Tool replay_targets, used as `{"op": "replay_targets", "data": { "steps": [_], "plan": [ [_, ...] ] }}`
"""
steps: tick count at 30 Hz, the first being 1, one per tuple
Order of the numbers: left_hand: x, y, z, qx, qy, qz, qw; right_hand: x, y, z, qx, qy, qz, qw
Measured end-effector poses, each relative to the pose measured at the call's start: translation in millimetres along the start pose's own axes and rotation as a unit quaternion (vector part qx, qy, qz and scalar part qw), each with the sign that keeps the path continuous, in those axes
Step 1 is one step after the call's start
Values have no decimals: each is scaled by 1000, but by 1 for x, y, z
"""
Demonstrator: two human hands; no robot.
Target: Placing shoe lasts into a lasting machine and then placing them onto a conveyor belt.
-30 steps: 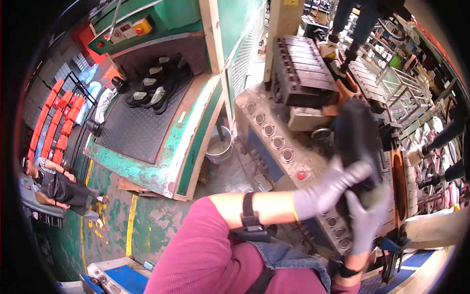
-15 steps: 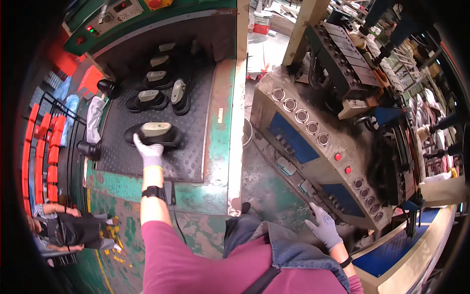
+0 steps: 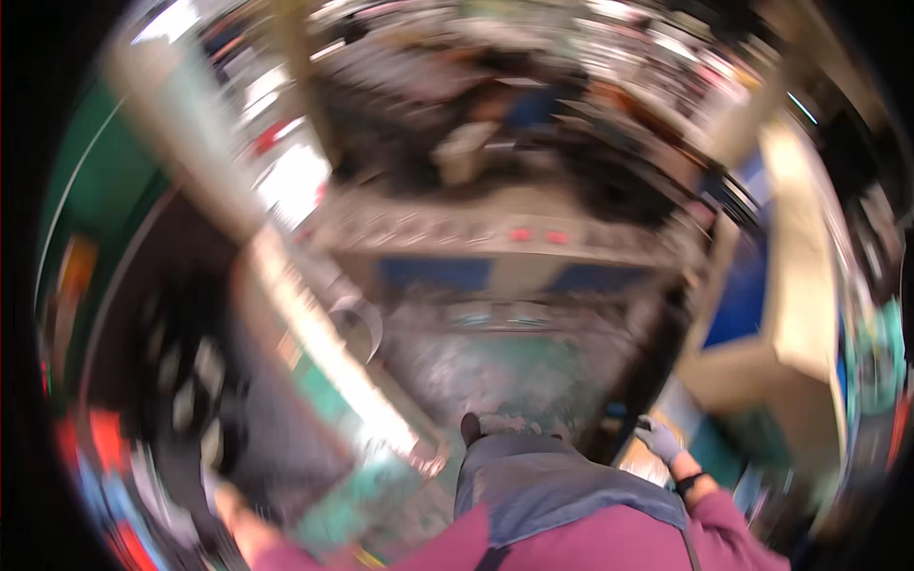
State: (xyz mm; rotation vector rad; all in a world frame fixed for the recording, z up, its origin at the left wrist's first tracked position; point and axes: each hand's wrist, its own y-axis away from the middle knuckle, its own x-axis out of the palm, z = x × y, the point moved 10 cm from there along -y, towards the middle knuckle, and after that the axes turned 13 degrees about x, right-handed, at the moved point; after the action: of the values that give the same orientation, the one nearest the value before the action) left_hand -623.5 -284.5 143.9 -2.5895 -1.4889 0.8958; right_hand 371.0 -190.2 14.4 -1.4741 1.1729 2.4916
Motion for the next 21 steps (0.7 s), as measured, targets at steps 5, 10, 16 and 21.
{"op": "replay_targets", "data": {
  "steps": [5, 10, 16, 21],
  "plan": [
    [221, 72, -204, -32, 156, 163, 974, 100, 53, -210, 168, 111, 81, 976],
    [442, 285, -405, 94, 209, 623, 748, 171, 187, -325, 536, -155, -1, 829],
    [472, 749, -501, 183, 110, 970, 120, 213, 271, -378, 660, -219, -275, 663],
    [492, 1060, -464, 317, 97, 943, -3, 232, 289, -421, 668, -283, -343, 597]
  ]
}}
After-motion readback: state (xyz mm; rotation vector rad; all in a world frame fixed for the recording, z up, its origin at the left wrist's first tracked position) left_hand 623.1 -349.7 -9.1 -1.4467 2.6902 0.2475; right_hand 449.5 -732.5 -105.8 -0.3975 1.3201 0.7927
